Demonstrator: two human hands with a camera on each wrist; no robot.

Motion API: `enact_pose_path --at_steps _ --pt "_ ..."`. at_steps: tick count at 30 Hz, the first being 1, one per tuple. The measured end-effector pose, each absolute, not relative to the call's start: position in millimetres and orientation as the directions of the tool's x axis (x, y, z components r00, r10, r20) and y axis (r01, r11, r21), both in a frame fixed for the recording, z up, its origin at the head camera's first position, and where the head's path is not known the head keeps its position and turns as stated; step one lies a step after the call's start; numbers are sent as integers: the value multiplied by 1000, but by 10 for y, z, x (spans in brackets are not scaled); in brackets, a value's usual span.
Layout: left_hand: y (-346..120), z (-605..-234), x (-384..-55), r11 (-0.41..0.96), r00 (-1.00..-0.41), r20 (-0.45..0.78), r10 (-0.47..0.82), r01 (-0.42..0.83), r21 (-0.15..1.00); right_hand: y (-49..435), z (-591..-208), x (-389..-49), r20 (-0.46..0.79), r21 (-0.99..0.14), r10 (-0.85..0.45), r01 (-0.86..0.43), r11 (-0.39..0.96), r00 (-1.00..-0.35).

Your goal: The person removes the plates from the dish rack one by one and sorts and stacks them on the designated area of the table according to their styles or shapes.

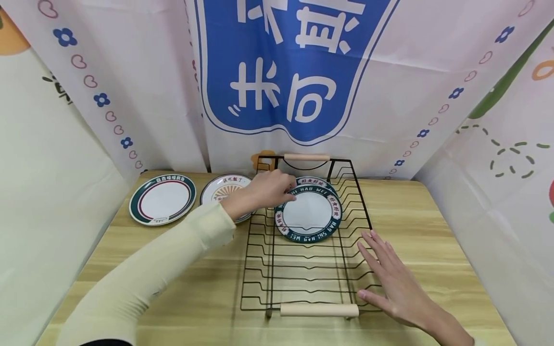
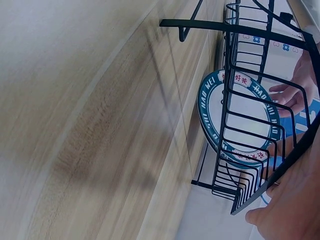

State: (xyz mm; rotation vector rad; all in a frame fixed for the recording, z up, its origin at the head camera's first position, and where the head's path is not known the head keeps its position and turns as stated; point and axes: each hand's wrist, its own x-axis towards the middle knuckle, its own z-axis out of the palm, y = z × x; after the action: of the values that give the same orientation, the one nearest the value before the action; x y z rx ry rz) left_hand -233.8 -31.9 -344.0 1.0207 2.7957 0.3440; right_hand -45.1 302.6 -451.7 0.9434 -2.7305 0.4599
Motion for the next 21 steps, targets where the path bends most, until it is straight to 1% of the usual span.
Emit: enact_pose_path --at_steps 7,12,18,21 --pt "-170 -3440 -2438 773 -749 -205 630 580 258 3020 -4524 -461 314 -220 -558 -631 744 -768" --pt "-97 -3463 -2464 802 -757 -273 593 529 276 3010 -4536 -459 323 -222 -557 -633 741 -765" --pt "-55 -3500 -2536 829 -754 -360 550 442 342 3010 -4529 -452 322 -221 -560 -636 740 -763" --pt "-45 -3532 -2565 836 -754 -373 541 430 341 3007 -4527 -443 320 -226 -558 -634 740 -765"
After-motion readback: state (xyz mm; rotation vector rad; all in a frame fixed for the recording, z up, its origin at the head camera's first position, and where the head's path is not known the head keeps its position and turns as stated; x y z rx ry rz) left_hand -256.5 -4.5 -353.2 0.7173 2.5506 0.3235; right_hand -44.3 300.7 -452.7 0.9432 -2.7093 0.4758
